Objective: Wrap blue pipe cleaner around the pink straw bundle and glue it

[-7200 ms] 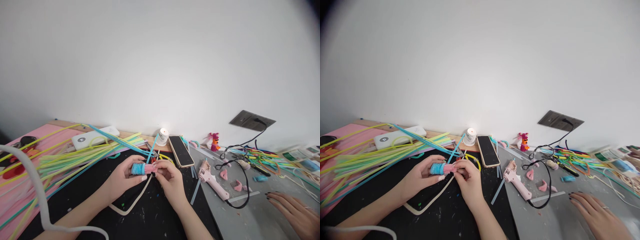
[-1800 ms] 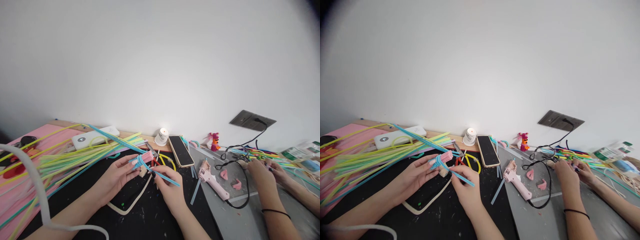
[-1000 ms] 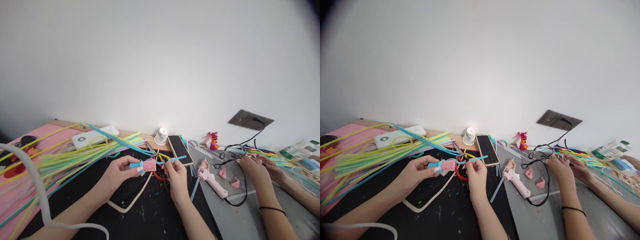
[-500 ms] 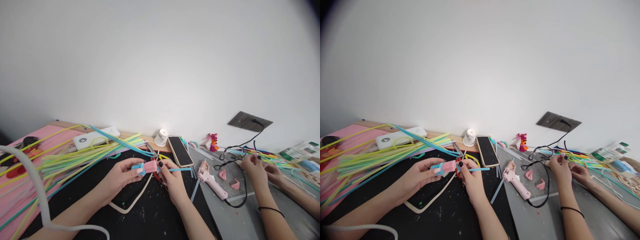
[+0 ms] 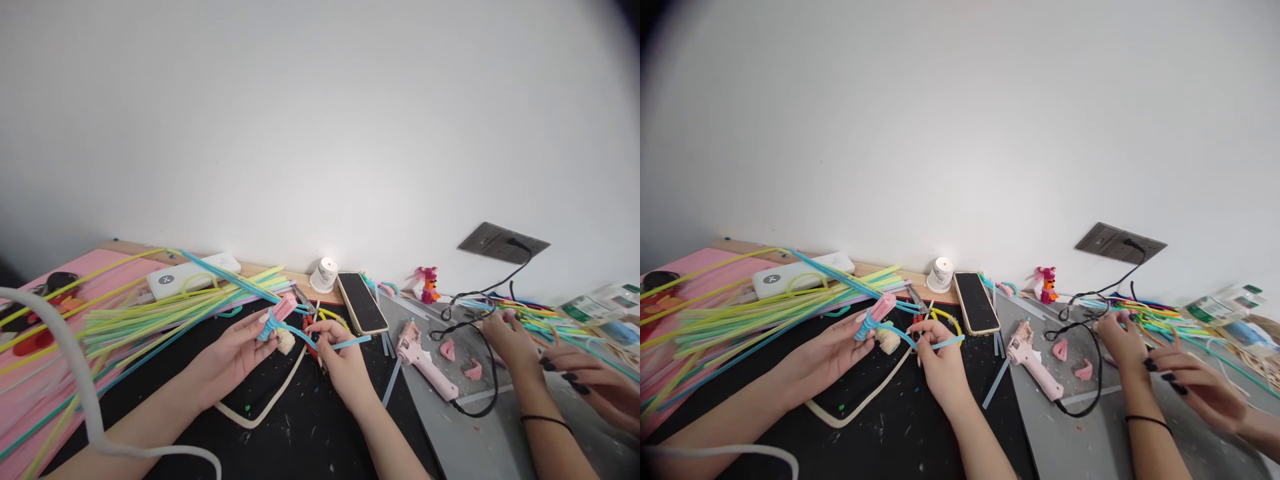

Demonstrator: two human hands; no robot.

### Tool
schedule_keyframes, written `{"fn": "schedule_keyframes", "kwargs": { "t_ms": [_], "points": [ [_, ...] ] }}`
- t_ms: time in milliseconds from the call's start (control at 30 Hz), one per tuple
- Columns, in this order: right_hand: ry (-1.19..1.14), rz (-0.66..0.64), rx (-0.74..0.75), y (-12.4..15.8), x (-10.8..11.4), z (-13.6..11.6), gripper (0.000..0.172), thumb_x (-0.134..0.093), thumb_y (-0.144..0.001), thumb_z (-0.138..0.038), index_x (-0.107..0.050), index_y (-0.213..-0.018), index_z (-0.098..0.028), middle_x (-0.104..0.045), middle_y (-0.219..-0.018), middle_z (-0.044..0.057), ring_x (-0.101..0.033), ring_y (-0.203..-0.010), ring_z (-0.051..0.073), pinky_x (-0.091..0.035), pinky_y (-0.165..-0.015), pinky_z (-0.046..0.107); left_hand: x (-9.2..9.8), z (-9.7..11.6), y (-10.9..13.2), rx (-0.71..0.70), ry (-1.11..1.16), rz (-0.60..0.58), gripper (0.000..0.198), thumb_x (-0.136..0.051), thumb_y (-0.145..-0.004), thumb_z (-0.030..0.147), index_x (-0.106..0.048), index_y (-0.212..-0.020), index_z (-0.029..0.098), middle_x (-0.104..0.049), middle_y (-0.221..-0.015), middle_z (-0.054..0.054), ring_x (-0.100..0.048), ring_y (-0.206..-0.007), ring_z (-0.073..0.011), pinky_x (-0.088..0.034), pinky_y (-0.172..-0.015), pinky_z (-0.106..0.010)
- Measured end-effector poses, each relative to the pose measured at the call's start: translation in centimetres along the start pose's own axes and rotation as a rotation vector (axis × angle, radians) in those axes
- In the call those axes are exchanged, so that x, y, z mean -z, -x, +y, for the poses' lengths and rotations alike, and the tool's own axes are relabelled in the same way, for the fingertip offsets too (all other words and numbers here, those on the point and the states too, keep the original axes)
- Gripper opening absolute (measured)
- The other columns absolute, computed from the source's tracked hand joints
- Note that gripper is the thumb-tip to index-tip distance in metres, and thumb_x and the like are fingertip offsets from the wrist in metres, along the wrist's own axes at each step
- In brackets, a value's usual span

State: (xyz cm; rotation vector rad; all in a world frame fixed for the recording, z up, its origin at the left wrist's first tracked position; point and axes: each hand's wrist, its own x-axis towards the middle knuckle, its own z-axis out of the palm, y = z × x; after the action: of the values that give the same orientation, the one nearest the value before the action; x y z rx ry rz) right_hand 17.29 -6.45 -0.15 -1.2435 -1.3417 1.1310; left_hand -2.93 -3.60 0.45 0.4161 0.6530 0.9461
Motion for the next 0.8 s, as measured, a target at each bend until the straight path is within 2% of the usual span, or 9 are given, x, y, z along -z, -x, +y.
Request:
{"fn": "schedule_keyframes", "kwargs": {
  "t_ms": [200,400,500,633,800],
  "points": [
    [-0.034,0.134,0.021,-0.2,0.5,-0.3,0.019,-0.058,-0.081,-0.031,-0.064,-0.091,-0.017,-0.041,-0.051,-0.007,-0.033,-0.044,0.008,-0.024,-0.044,0.021,-0.2,0.0,0.8,0.106,0.001,-0.204,0.022,-0.066,-0.083,0.015,-0.072,-0.105,0.019,-0.070,-0.082,0.000,-0.064,-0.070,-0.0081,-0.055,-0.074,-0.018],
    [-0.080,0.227,0.012,-0.4,0.8,-0.5,0.020,-0.062,-0.078,-0.032,-0.066,-0.089,-0.016,-0.043,-0.050,-0.007,-0.035,-0.044,0.007,-0.024,-0.043,0.020,-0.5,-0.1,1.1,0.139,-0.067,-0.171,0.017,-0.075,-0.075,0.017,-0.075,-0.092,0.018,-0.069,-0.080,-0.002,-0.063,-0.069,-0.0109,-0.055,-0.069,-0.023],
    [-0.166,0.202,-0.008,-0.3,0.6,-0.5,0.023,-0.064,-0.078,-0.036,-0.065,-0.090,-0.016,-0.042,-0.049,-0.008,-0.033,-0.043,0.006,-0.024,-0.042,0.019,-0.6,0.0,1.0,0.118,-0.101,-0.136,0.019,-0.073,-0.078,0.020,-0.073,-0.097,0.020,-0.068,-0.084,-0.002,-0.062,-0.070,-0.0101,-0.053,-0.071,-0.022],
    [-0.264,0.116,-0.039,0.0,0.2,-0.7,0.027,-0.068,-0.076,-0.042,-0.065,-0.088,-0.018,-0.042,-0.050,-0.007,-0.030,-0.042,0.006,-0.022,-0.040,0.019,-0.7,-0.1,0.6,0.011,-0.209,-0.057,0.021,-0.069,-0.082,0.025,-0.069,-0.102,0.023,-0.067,-0.085,-0.001,-0.060,-0.068,-0.0103,-0.051,-0.072,-0.024],
    [-0.257,-0.015,-0.054,0.4,-0.8,-0.9,0.024,-0.077,-0.065,-0.030,-0.066,-0.082,-0.018,-0.053,-0.062,-0.004,-0.036,-0.046,0.006,-0.024,-0.039,0.018,-1.1,-0.6,0.6,-0.092,-0.367,-0.044,0.025,-0.067,-0.082,0.035,-0.064,-0.103,0.020,-0.065,-0.077,-0.001,-0.060,-0.064,-0.0123,-0.052,-0.069,-0.028]
  ]
}}
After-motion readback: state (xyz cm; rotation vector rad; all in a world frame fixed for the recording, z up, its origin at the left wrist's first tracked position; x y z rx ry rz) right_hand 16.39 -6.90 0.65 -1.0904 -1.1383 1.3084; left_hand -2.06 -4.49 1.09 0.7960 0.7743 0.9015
